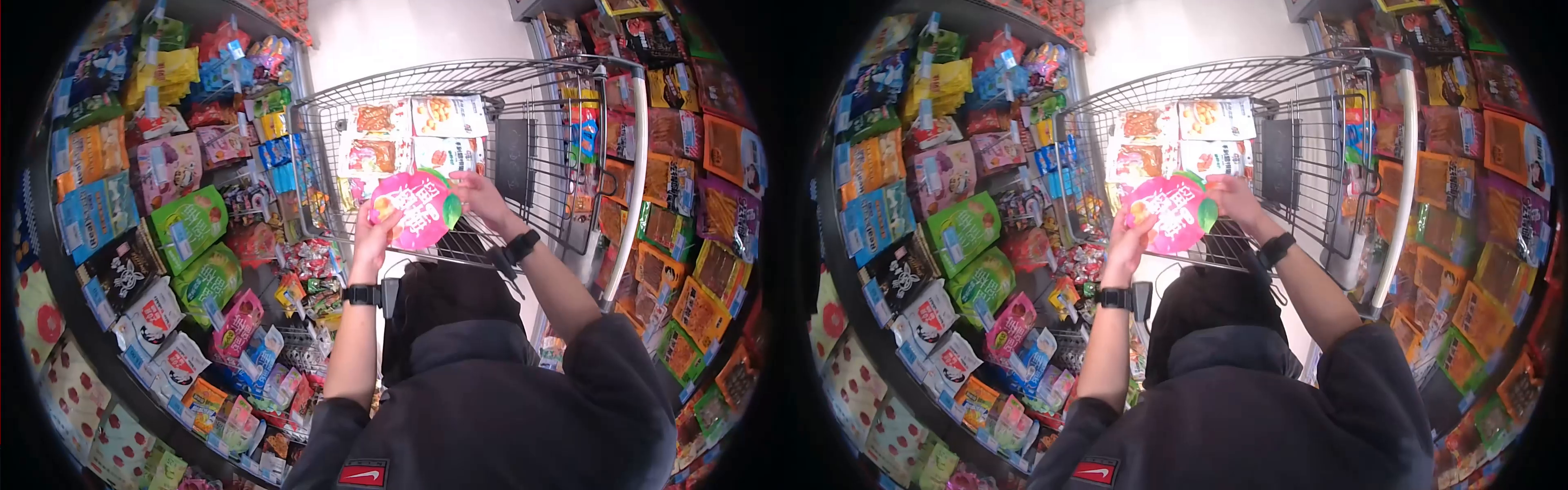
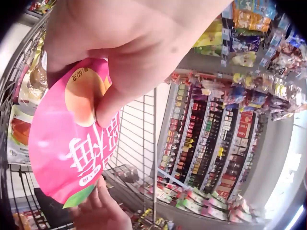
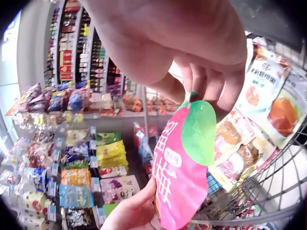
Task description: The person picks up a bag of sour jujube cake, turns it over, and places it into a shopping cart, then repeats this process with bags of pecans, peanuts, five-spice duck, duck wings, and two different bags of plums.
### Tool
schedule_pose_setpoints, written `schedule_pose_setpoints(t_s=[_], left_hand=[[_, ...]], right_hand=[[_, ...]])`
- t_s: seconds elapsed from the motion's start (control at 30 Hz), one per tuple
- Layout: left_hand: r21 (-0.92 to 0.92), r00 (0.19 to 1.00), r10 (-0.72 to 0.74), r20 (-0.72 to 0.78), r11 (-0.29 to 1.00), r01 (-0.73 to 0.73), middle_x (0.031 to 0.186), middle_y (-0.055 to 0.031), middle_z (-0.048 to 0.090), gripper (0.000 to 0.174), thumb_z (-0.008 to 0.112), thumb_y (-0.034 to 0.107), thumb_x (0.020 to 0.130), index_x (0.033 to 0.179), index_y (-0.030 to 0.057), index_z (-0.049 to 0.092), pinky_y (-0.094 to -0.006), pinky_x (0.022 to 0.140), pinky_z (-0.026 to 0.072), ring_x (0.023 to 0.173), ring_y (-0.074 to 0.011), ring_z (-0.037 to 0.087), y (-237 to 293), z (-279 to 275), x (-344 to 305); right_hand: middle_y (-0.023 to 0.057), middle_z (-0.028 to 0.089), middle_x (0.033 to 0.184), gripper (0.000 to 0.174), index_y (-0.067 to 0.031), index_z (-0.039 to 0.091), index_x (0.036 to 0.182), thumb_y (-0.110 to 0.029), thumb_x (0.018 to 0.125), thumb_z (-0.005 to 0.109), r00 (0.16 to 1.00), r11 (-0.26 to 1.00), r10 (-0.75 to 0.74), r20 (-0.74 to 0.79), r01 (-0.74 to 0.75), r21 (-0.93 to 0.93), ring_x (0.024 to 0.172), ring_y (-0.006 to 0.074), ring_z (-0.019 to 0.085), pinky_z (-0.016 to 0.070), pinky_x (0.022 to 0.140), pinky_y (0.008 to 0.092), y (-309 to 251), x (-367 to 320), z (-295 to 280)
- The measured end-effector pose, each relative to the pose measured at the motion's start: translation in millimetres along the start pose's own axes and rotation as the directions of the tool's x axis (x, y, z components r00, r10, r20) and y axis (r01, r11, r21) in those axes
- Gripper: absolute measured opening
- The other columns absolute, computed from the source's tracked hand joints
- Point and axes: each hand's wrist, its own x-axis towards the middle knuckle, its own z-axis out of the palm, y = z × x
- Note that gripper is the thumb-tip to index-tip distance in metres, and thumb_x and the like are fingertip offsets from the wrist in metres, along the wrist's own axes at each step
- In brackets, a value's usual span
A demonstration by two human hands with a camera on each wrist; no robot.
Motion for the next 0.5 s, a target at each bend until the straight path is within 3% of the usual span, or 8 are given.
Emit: schedule_pose_setpoints(t_s=[0.07, 0.1, 0.2, 0.27, 0.33, 0.4, 0.43, 0.5], left_hand=[[0.2, 1.0, -0.029, 0.0, 0.979, 0.029, 0.11, -0.0086, 0.062, 0.053, 0.071, -0.001, 0.082, 0.127, 0.0082, 0.044, -0.0317, 0.076, 0.0562, 0.093, -0.0191, 0.065, -15, 5, 26], [0.264, 0.997, -0.044, -0.066, 0.963, 0.06, 0.107, -0.0083, 0.061, 0.055, 0.073, 0.001, 0.081, 0.127, 0.0084, 0.043, -0.031, 0.072, 0.0562, 0.088, -0.0187, 0.064, -22, 12, 36], [0.445, 0.997, 0.024, -0.077, 0.895, 0.013, 0.105, -0.0128, 0.061, 0.049, 0.068, -0.001, 0.082, 0.124, 0.0005, 0.041, -0.0318, 0.066, 0.0559, 0.087, -0.0196, 0.065, -65, 12, 87], [0.472, 0.994, 0.031, -0.103, 0.881, 0.021, 0.102, -0.0144, 0.062, 0.048, 0.067, -0.001, 0.081, 0.123, -0.0022, 0.043, -0.0303, 0.066, 0.0554, 0.085, -0.0184, 0.065, -85, 16, 107], [0.503, 0.991, 0.044, -0.13, 0.864, 0.027, 0.099, -0.0161, 0.063, 0.047, 0.066, 0.0, 0.081, 0.122, -0.0049, 0.044, -0.0287, 0.066, 0.055, 0.082, -0.0173, 0.066, -96, 21, 122], [0.461, 0.99, -0.084, -0.109, 0.879, 0.125, 0.102, -0.0178, 0.064, 0.042, 0.065, 0.0, 0.081, 0.119, -0.0071, 0.048, -0.0294, 0.066, 0.0546, 0.085, -0.0183, 0.067, -102, 26, 132], [0.51, 0.987, -0.077, -0.138, 0.849, 0.138, 0.105, -0.0181, 0.066, 0.043, 0.062, -0.003, 0.081, 0.122, -0.0078, 0.049, -0.0302, 0.07, 0.0545, 0.089, -0.0198, 0.067, -105, 31, 134], [0.507, 0.988, -0.113, -0.108, 0.849, 0.152, 0.109, -0.0181, 0.065, 0.045, 0.06, -0.004, 0.081, 0.125, -0.0078, 0.048, -0.0302, 0.076, 0.0536, 0.094, -0.0208, 0.066, -111, 38, 137]], right_hand=[[0.0037, 0.065, 0.103, 0.029, -0.0046, 0.057, 0.117, -0.014, 0.09, 0.064, 0.998, 0.998, 0.061, -0.006, -0.061, 0.032, 0.091, 0.0106, 0.062, 0.0502, 0.077, 0.0266, 2, 11, -11], [0.0037, 0.065, 0.103, 0.027, -0.0048, 0.059, 0.115, -0.014, 0.09, 0.064, 0.99, 0.99, 0.141, -0.012, -0.141, -0.02, 0.092, 0.0108, 0.062, 0.0505, 0.078, 0.027, 14, 28, -23], [0.0038, 0.066, 0.096, 0.02, -0.0046, 0.063, 0.106, -0.015, 0.089, 0.064, 0.97, 0.969, 0.236, -0.056, -0.239, -0.056, 0.089, 0.011, 0.063, 0.0515, 0.077, 0.0287, 64, 75, -63], [0.0033, 0.066, 0.088, 0.017, -0.0057, 0.065, 0.101, -0.016, 0.087, 0.065, 0.966, 0.939, 0.145, -0.212, -0.202, -0.279, 0.084, 0.0115, 0.064, 0.0521, 0.076, 0.0308, 95, 98, -82], [0.0044, 0.066, 0.084, 0.018, -0.0035, 0.066, 0.099, -0.015, 0.085, 0.066, 0.951, 0.926, 0.101, -0.293, -0.197, -0.321, 0.079, 0.0124, 0.063, 0.0518, 0.074, 0.0312, 111, 110, -90], [0.0069, 0.068, 0.088, 0.025, 0.0007, 0.066, 0.104, -0.013, 0.083, 0.066, 0.923, 0.845, 0.004, -0.385, -0.209, -0.492, 0.081, 0.0139, 0.064, 0.0514, 0.076, 0.0304, 130, 120, -102], [0.012, 0.069, 0.097, 0.036, 0.0037, 0.065, 0.111, -0.015, 0.081, 0.067, 0.93, 0.826, 0.018, -0.367, -0.221, -0.518, 0.089, 0.0182, 0.066, 0.0509, 0.082, 0.0304, 140, 125, -110], [0.0135, 0.069, 0.1, 0.039, 0.0037, 0.065, 0.113, -0.016, 0.08, 0.068, 0.902, 0.813, 0.055, -0.427, -0.289, -0.505, 0.093, 0.0198, 0.066, 0.0504, 0.085, 0.031, 153, 129, -117]])
